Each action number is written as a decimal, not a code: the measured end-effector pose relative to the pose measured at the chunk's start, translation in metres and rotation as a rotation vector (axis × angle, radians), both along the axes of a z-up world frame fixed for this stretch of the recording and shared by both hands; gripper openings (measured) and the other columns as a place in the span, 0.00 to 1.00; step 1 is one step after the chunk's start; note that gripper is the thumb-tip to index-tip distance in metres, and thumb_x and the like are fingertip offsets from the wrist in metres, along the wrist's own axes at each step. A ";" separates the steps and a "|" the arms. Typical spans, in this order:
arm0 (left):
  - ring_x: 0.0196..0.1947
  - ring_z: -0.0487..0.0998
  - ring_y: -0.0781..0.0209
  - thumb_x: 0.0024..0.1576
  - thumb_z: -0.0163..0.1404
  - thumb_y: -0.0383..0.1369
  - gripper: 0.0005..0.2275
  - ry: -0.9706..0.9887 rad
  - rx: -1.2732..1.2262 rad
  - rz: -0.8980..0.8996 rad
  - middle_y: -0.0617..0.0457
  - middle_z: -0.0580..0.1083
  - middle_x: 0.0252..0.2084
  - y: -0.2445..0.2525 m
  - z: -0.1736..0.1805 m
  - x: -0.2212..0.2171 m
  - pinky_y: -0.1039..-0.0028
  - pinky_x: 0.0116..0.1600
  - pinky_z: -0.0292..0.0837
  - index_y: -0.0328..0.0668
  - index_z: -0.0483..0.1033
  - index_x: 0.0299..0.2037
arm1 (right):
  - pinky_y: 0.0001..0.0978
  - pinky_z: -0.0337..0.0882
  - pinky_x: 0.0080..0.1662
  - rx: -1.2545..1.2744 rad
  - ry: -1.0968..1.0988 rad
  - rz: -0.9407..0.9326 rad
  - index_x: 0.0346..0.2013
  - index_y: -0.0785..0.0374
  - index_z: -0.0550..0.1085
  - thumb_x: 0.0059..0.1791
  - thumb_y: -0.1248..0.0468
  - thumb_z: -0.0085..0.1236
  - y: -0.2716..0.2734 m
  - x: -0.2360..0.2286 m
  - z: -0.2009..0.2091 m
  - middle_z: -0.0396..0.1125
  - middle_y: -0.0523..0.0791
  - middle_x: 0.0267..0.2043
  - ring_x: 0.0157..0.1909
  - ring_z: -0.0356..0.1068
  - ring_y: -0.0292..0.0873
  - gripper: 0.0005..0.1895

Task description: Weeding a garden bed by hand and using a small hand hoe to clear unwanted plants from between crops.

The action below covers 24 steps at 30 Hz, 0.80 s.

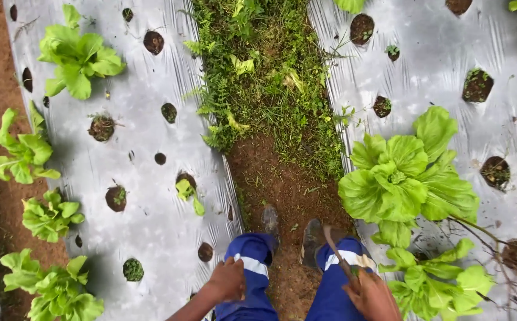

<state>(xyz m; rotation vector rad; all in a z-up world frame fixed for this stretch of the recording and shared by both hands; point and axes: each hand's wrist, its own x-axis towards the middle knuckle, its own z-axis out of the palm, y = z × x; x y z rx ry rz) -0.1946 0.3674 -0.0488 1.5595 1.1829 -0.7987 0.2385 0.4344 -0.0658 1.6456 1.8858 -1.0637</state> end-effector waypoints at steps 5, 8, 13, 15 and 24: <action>0.63 0.70 0.42 0.57 0.58 0.47 0.16 0.023 0.044 0.193 0.47 0.70 0.60 0.142 -0.102 -0.037 0.47 0.65 0.65 0.58 0.80 0.53 | 0.41 0.69 0.34 -0.019 0.225 -0.237 0.27 0.55 0.66 0.46 0.39 0.65 0.096 -0.143 -0.094 0.65 0.44 0.21 0.24 0.71 0.46 0.26; 0.58 0.76 0.35 0.58 0.55 0.49 0.21 0.036 0.333 0.353 0.41 0.73 0.57 0.218 -0.206 -0.038 0.46 0.58 0.74 0.55 0.77 0.60 | 0.33 0.62 0.25 0.037 0.412 -0.405 0.21 0.56 0.61 0.48 0.44 0.66 0.139 -0.201 -0.215 0.52 0.40 0.12 0.15 0.57 0.38 0.28; 0.59 0.77 0.40 0.63 0.54 0.40 0.19 -0.073 0.560 0.650 0.47 0.73 0.59 0.325 -0.403 -0.022 0.51 0.61 0.74 0.65 0.73 0.65 | 0.32 0.53 0.22 0.067 0.502 -0.484 0.18 0.54 0.59 0.49 0.44 0.65 0.189 -0.268 -0.413 0.46 0.38 0.11 0.14 0.47 0.35 0.29; 0.53 0.82 0.48 0.61 0.56 0.32 0.17 -0.216 0.585 0.846 0.52 0.81 0.50 0.354 -0.442 -0.008 0.53 0.55 0.80 0.58 0.76 0.61 | 0.32 0.52 0.22 0.026 0.546 -0.519 0.18 0.54 0.58 0.47 0.47 0.68 0.204 -0.291 -0.451 0.46 0.37 0.12 0.15 0.47 0.36 0.29; 0.60 0.77 0.41 0.60 0.58 0.45 0.23 -0.161 0.587 0.558 0.47 0.79 0.54 0.413 -0.564 0.037 0.43 0.61 0.73 0.55 0.73 0.64 | 0.46 0.71 0.43 -0.198 0.741 -0.573 0.33 0.62 0.71 0.52 0.59 0.52 0.173 -0.304 -0.645 0.72 0.48 0.29 0.36 0.73 0.46 0.10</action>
